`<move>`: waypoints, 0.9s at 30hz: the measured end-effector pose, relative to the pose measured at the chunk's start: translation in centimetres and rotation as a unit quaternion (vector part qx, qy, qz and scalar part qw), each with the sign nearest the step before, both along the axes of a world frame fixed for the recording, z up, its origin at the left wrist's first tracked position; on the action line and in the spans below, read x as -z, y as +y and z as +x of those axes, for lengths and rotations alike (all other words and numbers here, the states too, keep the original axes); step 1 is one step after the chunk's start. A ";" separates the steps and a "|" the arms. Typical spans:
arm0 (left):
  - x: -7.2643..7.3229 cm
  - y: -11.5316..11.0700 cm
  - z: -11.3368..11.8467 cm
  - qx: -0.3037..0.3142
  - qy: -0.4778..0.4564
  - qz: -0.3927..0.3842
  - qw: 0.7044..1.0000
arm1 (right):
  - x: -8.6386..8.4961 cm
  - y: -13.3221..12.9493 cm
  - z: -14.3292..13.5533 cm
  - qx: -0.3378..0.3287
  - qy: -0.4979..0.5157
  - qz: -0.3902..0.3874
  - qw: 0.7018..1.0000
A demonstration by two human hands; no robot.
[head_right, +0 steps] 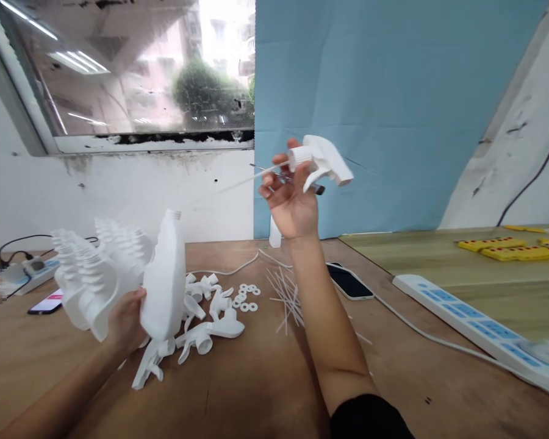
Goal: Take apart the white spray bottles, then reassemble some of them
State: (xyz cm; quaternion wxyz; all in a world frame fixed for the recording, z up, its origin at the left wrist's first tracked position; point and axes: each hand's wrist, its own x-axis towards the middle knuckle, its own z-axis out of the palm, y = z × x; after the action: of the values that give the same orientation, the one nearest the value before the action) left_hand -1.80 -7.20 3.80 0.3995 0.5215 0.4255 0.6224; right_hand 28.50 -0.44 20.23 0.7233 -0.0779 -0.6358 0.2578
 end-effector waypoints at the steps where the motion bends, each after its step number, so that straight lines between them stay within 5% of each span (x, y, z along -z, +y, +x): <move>1: 0.2 0.3 0.1 0.022 -0.050 -0.009 0.998 | -0.2 -0.1 0.5 0.021 0.007 -0.003 1.000; 4: 0.5 1.1 0.4 0.023 -0.099 0.018 0.995 | -0.7 -0.4 1.6 0.041 0.044 -0.023 0.998; 8: -0.8 0.3 0.3 -0.053 0.051 0.093 0.993 | -1.1 -1.1 1.7 0.045 0.039 -0.052 0.997; 13: -2.9 -4.1 -2.2 -0.237 0.304 0.179 0.905 | -0.4 -1.5 1.6 0.095 -0.035 -0.061 0.993; 19: 0.4 -8.1 -5.9 -0.355 0.386 0.101 0.845 | 2.3 -1.0 2.6 -0.005 -0.109 -0.125 0.986; 23: 2.1 -8.7 -5.6 -0.365 0.418 0.083 0.828 | 3.8 -1.4 3.2 -0.087 -0.123 -0.201 0.968; 27: 2.5 -8.7 -4.6 -0.349 0.425 0.062 0.833 | 4.8 -2.2 3.4 -0.096 -0.158 -0.236 0.954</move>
State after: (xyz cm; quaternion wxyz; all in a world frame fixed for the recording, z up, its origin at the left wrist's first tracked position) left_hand -6.37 -15.94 1.31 -0.0972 0.5753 0.6673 0.4629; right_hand 31.90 -2.60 15.44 0.5463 -0.2244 -0.6676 0.4533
